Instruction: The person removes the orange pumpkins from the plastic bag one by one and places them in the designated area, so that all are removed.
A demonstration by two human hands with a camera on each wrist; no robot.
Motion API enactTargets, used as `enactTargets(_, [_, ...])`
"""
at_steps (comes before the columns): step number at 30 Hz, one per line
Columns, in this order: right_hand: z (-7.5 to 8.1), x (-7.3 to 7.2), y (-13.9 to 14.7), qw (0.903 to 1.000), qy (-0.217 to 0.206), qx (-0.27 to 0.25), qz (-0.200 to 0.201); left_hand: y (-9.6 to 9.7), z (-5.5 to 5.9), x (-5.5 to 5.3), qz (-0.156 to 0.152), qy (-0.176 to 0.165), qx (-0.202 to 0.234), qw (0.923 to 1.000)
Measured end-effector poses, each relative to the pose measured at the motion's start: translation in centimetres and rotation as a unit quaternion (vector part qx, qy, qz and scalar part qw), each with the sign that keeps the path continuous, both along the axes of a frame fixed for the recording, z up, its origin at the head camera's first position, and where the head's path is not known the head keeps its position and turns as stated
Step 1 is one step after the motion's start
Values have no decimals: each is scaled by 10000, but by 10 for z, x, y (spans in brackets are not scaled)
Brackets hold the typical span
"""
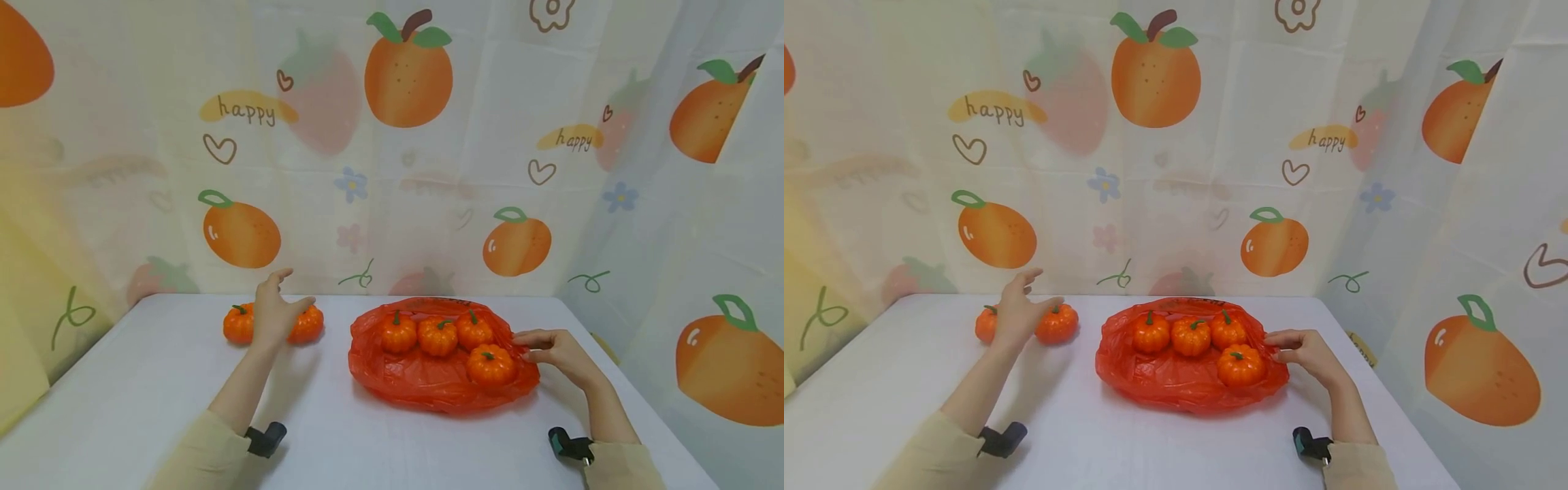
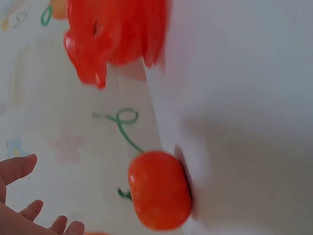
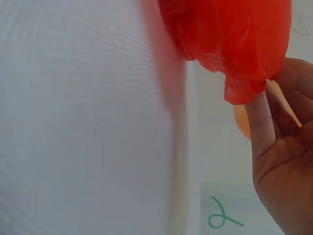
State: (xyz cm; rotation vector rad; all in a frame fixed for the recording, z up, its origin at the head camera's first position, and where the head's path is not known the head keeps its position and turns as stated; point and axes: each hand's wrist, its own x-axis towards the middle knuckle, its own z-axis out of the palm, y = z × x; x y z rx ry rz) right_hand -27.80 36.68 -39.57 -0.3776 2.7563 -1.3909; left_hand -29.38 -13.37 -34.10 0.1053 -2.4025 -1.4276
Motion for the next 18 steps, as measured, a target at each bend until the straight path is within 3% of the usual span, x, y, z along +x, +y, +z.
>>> enactTargets(4, [0,0,-1,10000,-4,70,-56,30,-5,2,-405,110,-45,9991])
enactTargets(9, [0,0,0,10000,-49,69,-29,75,-8,12,-1026,263,-19,9944])
enactTargets(13, [1,-1,0,10000,-53,77,-11,110,-11,24,-1641,292,-86,9860])
enactTargets(18, [3,-2,0,9999,-106,81,-22,148,-21,34,-2403,-17,-178,9705])
